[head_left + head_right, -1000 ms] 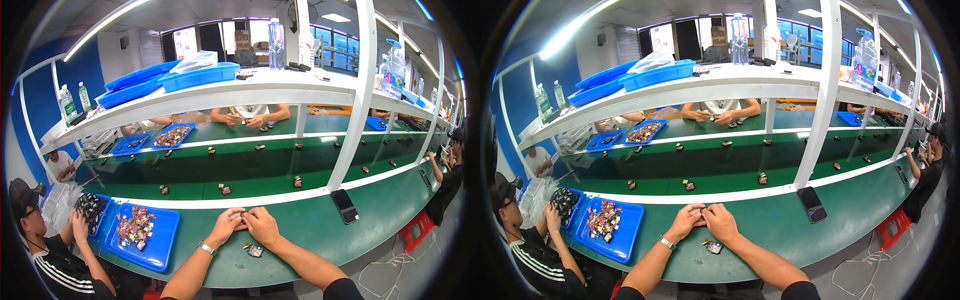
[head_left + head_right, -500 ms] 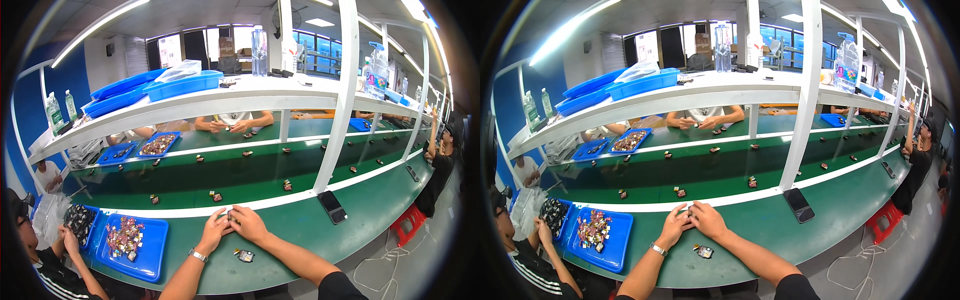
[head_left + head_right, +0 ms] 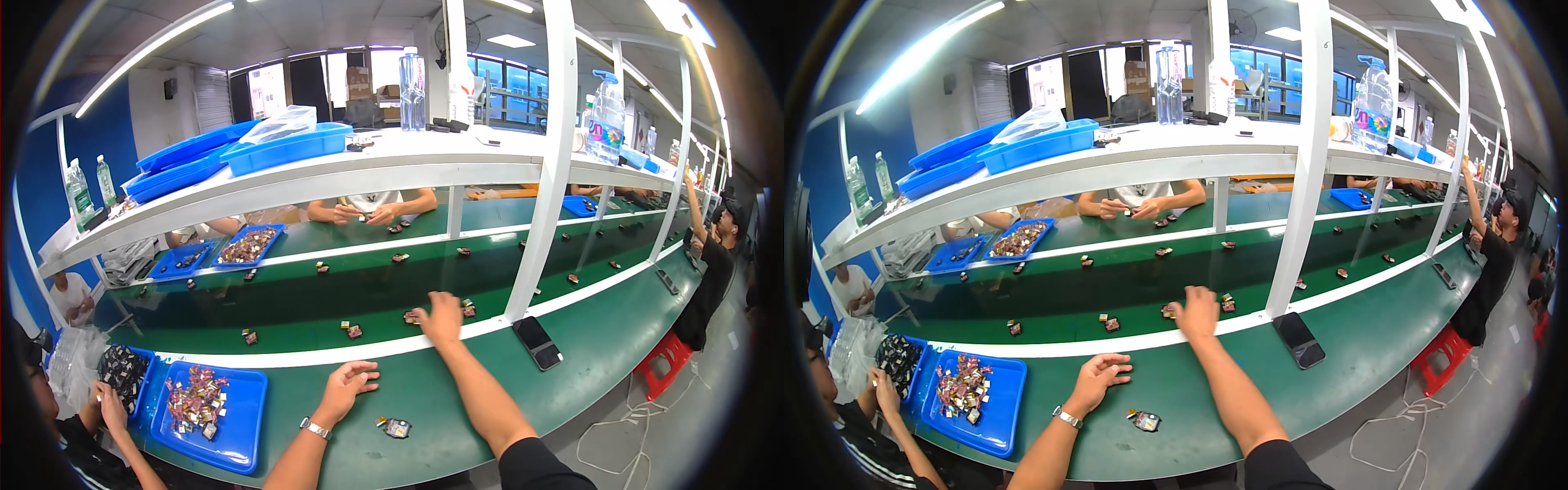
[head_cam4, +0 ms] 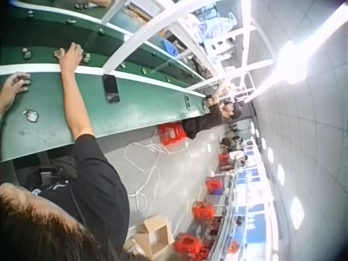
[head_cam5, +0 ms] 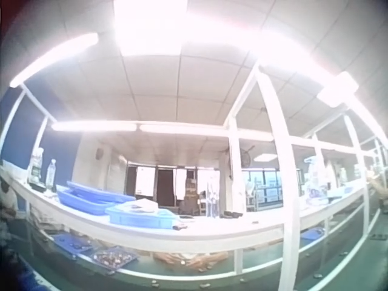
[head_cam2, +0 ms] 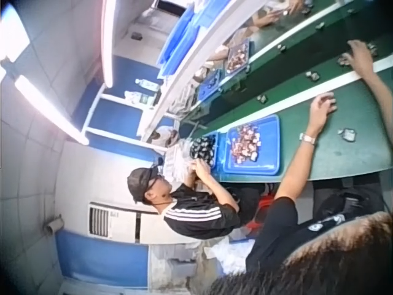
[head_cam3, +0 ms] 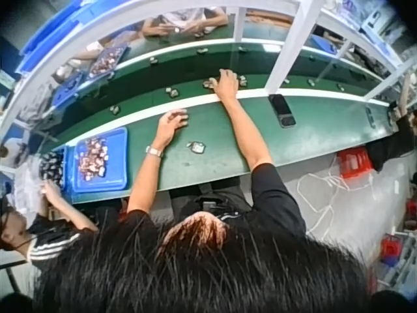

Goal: Assembling small electronic components on a production line conveyor belt.

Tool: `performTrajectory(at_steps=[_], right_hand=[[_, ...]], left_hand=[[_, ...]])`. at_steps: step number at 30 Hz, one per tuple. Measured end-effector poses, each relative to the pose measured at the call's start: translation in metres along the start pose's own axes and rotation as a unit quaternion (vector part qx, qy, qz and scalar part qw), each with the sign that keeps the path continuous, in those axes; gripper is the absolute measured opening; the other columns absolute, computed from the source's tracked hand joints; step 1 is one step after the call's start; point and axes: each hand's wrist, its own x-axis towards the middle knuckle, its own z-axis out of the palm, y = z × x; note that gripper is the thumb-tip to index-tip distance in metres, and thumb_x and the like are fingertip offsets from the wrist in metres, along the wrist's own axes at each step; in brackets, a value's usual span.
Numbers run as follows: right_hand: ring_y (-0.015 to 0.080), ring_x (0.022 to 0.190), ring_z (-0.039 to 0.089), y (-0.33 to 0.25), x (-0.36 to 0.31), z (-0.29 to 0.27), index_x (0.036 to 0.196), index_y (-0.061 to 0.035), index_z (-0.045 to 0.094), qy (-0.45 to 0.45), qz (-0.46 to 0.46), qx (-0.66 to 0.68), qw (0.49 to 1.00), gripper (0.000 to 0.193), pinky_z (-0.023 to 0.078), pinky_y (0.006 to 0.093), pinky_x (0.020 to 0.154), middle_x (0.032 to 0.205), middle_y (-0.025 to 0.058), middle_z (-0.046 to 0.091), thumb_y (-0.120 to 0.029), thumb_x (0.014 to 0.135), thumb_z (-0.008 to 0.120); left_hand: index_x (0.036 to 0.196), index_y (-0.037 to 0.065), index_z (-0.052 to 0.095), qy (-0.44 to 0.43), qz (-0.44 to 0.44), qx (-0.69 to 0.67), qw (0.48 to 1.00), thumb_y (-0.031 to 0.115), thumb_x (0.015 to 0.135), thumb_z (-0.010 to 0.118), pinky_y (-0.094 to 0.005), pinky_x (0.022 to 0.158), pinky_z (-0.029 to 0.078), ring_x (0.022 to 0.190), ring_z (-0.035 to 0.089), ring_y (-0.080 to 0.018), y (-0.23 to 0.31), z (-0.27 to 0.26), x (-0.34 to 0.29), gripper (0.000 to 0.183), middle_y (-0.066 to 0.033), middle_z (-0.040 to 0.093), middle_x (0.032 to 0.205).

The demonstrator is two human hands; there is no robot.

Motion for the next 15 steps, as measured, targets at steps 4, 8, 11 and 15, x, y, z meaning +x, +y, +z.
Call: performTrajectory(at_steps=[4,8,11,15], right_hand=[[0.0347,0.107,0.052,0.059,0.003,-0.035,0.112,-0.0008,0.054,-0.021,0.151,-0.119,0.981,0.057,0.047,0.0458,0.087,0.11,0.0175,0.055,-0.035,0.076,0.08],[0.0357,0.104,0.055,0.085,0.003,-0.02,0.113,0.0007,0.053,-0.044,0.205,-0.138,0.968,0.06,0.047,0.0447,0.089,0.107,0.0178,0.058,-0.032,0.072,0.083],[0.0327,0.104,0.056,0.098,0.001,-0.014,0.119,-0.0003,0.053,-0.004,0.2,-0.034,0.979,0.061,0.047,0.0421,0.089,0.108,0.015,0.061,-0.023,0.071,0.083],[0.0251,0.107,0.057,0.048,-0.024,-0.04,0.128,-0.0064,0.053,-0.07,0.13,0.242,0.959,0.066,0.047,0.038,0.09,0.113,0.0094,0.065,-0.012,0.069,0.082]], left_hand=[[0.118,-0.005,0.057,-0.005,0.001,0.011,1.0,0.001,0.098,0.048,-0.0363,0.092,0.056,0.111,0.061,-0.024,0.004,0.008,0.001,0.023,-0.0158,0.06,0.124],[0.117,-0.004,0.057,-0.011,-0.002,0.021,1.0,0.002,0.098,0.049,-0.0353,0.087,0.057,0.105,0.064,-0.023,-0.003,0.006,0.001,0.022,-0.0163,0.062,0.12],[0.116,-0.004,0.056,-0.017,0.009,0.016,1.0,0.003,0.097,0.051,-0.0347,0.083,0.058,0.102,0.065,-0.0227,-0.006,0.001,0.002,0.021,-0.0172,0.063,0.118],[0.12,-0.003,0.055,-0.005,-0.002,-0.015,1.0,0.008,0.1,0.05,-0.0326,0.079,0.057,0.097,0.065,-0.0196,-0.007,-0.006,0.001,0.023,-0.0164,0.063,0.117]])
